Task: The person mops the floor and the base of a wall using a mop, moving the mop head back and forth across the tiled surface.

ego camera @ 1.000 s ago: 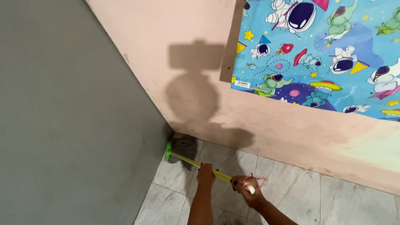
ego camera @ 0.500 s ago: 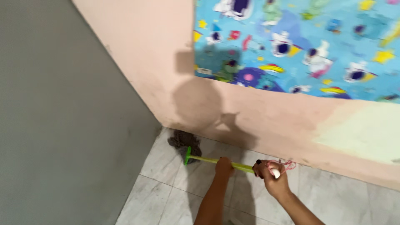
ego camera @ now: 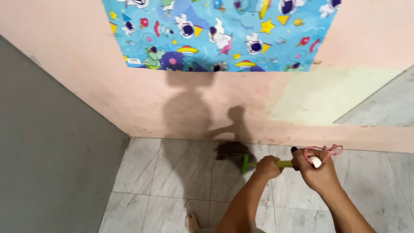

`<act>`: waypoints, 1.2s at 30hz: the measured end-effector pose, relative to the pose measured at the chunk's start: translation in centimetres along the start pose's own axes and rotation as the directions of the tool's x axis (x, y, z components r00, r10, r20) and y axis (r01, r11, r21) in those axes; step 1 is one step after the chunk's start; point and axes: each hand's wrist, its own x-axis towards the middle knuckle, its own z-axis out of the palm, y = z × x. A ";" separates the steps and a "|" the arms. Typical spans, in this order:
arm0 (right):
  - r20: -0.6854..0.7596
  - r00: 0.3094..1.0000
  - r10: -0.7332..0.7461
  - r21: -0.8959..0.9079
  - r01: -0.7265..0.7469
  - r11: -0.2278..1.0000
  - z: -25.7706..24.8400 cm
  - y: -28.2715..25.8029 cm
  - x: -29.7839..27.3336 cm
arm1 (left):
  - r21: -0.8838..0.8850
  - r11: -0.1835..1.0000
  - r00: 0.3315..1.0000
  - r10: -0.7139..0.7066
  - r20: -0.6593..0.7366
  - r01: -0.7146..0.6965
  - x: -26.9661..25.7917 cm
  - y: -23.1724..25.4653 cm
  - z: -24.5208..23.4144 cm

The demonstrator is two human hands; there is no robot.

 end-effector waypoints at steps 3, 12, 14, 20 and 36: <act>0.007 0.998 -0.062 -0.001 0.062 0.998 -0.1 1.8 -1.1 | -0.009 0.996 0.990 0.092 0.107 -0.092 -1.0 2.4 2.3; 0.099 0.891 -0.442 0.150 0.426 0.892 6.3 6.8 -3.5 | -0.145 0.934 0.941 0.309 -0.136 -0.327 -7.7 0.0 0.3; 0.129 0.845 -0.519 0.223 0.485 0.846 8.4 5.2 -4.0 | -0.056 0.968 0.961 0.235 -0.148 -0.246 -9.2 -2.0 -2.4; 0.135 0.710 -0.691 0.458 0.574 0.679 17.0 -2.9 -5.6 | 0.004 1.000 0.959 0.027 -0.280 -0.027 -13.7 -9.3 -12.5; 0.405 0.722 -0.561 0.755 0.082 0.650 46.1 0.7 -6.7 | 0.065 0.903 0.805 -0.343 -0.485 0.424 -23.7 -37.0 -31.0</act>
